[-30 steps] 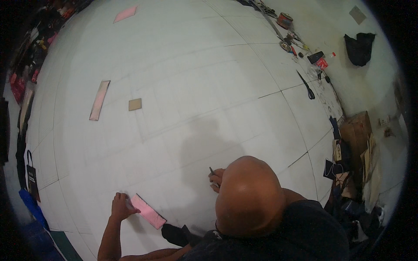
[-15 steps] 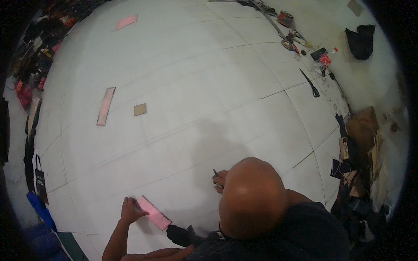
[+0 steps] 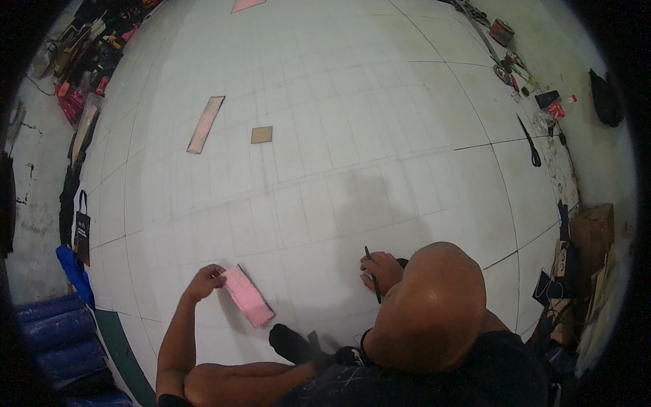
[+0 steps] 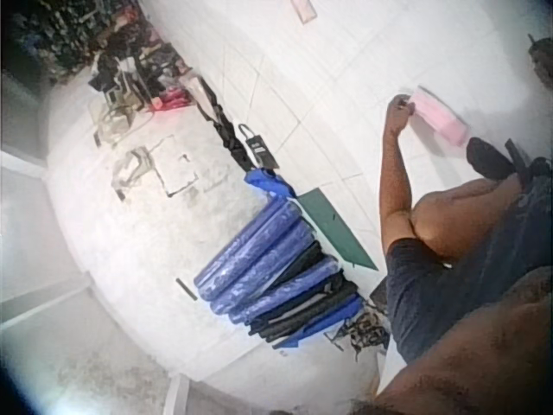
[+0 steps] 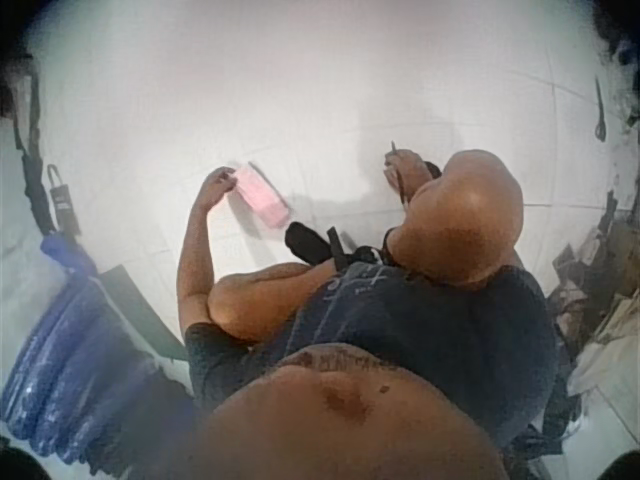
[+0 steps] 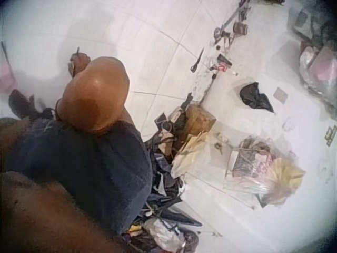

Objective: The person sits on a tiled floor and uses a pen to draw lines on a pink rectangular piece of fabric. They repeatedly reposition the fabric and draw additional lines on its surface. The person then moves the fabric aside and walks toward a staircase.

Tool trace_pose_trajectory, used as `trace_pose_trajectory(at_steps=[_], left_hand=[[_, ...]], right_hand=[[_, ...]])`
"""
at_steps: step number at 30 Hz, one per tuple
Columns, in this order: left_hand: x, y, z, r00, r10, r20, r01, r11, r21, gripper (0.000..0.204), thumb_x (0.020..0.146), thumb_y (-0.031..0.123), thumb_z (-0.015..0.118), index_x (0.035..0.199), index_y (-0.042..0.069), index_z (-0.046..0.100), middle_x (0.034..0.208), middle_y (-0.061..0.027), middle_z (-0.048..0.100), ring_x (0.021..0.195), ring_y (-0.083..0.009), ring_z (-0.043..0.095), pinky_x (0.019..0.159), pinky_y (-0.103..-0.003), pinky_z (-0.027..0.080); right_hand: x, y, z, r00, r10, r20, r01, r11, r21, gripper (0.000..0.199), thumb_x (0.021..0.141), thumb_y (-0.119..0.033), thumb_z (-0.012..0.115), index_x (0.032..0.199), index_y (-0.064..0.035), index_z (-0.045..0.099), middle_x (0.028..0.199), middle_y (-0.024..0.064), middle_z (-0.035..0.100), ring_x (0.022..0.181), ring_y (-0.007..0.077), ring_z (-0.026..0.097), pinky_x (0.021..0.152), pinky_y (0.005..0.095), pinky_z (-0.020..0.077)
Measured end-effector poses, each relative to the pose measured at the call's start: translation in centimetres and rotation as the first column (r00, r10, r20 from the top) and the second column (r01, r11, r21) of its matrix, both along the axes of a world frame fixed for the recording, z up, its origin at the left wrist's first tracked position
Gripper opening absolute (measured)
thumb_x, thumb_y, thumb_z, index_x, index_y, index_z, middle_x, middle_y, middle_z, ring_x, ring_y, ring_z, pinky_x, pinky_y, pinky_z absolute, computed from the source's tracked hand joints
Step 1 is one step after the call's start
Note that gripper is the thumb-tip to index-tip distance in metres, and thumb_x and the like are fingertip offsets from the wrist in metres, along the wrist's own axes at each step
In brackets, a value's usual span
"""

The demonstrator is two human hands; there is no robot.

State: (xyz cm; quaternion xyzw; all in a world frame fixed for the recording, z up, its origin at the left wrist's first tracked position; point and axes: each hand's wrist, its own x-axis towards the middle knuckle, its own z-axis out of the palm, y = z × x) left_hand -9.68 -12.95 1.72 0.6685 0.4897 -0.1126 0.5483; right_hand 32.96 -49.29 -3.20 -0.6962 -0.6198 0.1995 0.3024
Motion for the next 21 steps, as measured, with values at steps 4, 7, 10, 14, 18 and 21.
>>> trace_pose_trajectory(at_steps=[4, 7, 10, 14, 18, 21], left_hand=[[1.6, 3.5, 2.0, 0.959, 0.216, 0.183, -0.199, 0.974, -0.107, 0.012, 0.097, 0.016, 0.068, 0.102, 0.006, 0.065, 0.087, -0.0015, 0.067, 0.076, -0.0125, 0.063, 0.072, -0.03, 0.054], [3.2, 5.7, 4.5, 0.882, 0.381, 0.277, -0.37, 0.924, -0.092, 0.009, 0.097, 0.013, 0.067, 0.103, 0.01, 0.061, 0.085, 0.0012, 0.063, 0.072, -0.0117, 0.061, 0.07, -0.029, 0.052], [4.5, 7.7, 5.3, 0.806, 0.439, 0.398, -0.434, 0.894, -0.108, 0.006, 0.098, 0.011, 0.064, 0.1, 0.012, 0.059, 0.084, 0.0023, 0.062, 0.072, -0.0112, 0.06, 0.073, -0.03, 0.052], [7.9, 8.8, 5.8, 0.701, 0.488, 0.52, -0.518, 0.85, -0.1, 0.009, 0.099, 0.01, 0.062, 0.107, 0.01, 0.057, 0.084, 0.0023, 0.06, 0.077, -0.0126, 0.061, 0.079, -0.03, 0.051], [8.6, 10.5, 5.2, 0.623, 0.525, 0.579, -0.555, 0.819, -0.145, 0.012, 0.099, 0.009, 0.063, 0.109, 0.01, 0.057, 0.084, 0.0019, 0.061, 0.078, -0.013, 0.061, 0.081, -0.03, 0.052], [9.5, 11.5, 4.9, 0.59, 0.539, 0.601, -0.563, 0.808, -0.172, 0.011, 0.099, 0.007, 0.063, 0.108, 0.009, 0.058, 0.087, 0.0006, 0.063, 0.079, -0.0133, 0.065, 0.081, -0.03, 0.057]], right_hand=[[0.2, -0.3, 0.3, 0.999, -0.016, 0.034, 0.016, 1.0, -0.016, 0.023, 0.082, -0.012, 0.076, 0.102, -0.0102, 0.064, 0.115, 0.0095, 0.066, 0.108, 0.0319, 0.063, 0.09, 0.0473, 0.0491], [0.2, -0.1, 0.3, 1.0, -0.001, 0.0, 0.001, 1.0, -0.02, 0.023, 0.082, -0.013, 0.076, 0.102, -0.0103, 0.064, 0.115, 0.0096, 0.067, 0.108, 0.0319, 0.063, 0.09, 0.0472, 0.0489], [0.4, 0.0, 0.1, 0.999, 0.008, -0.034, -0.009, 1.0, -0.026, 0.023, 0.083, -0.013, 0.076, 0.102, -0.0101, 0.064, 0.114, 0.0093, 0.067, 0.108, 0.0316, 0.062, 0.091, 0.0459, 0.0483], [0.7, -0.3, 0.2, 1.0, 0.01, -0.016, -0.01, 1.0, -0.012, 0.024, 0.083, -0.014, 0.076, 0.102, -0.01, 0.064, 0.112, 0.0088, 0.067, 0.109, 0.032, 0.062, 0.092, 0.0458, 0.0478], [0.5, -0.1, 0.2, 0.999, 0.023, -0.035, -0.024, 1.0, -0.016, 0.023, 0.083, -0.014, 0.076, 0.103, -0.0105, 0.064, 0.112, 0.0084, 0.066, 0.11, 0.033, 0.062, 0.092, 0.047, 0.0475], [0.4, -0.2, 0.1, 1.0, 0.001, -0.028, -0.003, 0.998, -0.067, 0.023, 0.084, -0.015, 0.075, 0.103, -0.0108, 0.064, 0.113, 0.0081, 0.065, 0.112, 0.0329, 0.061, 0.093, 0.0471, 0.0472]])
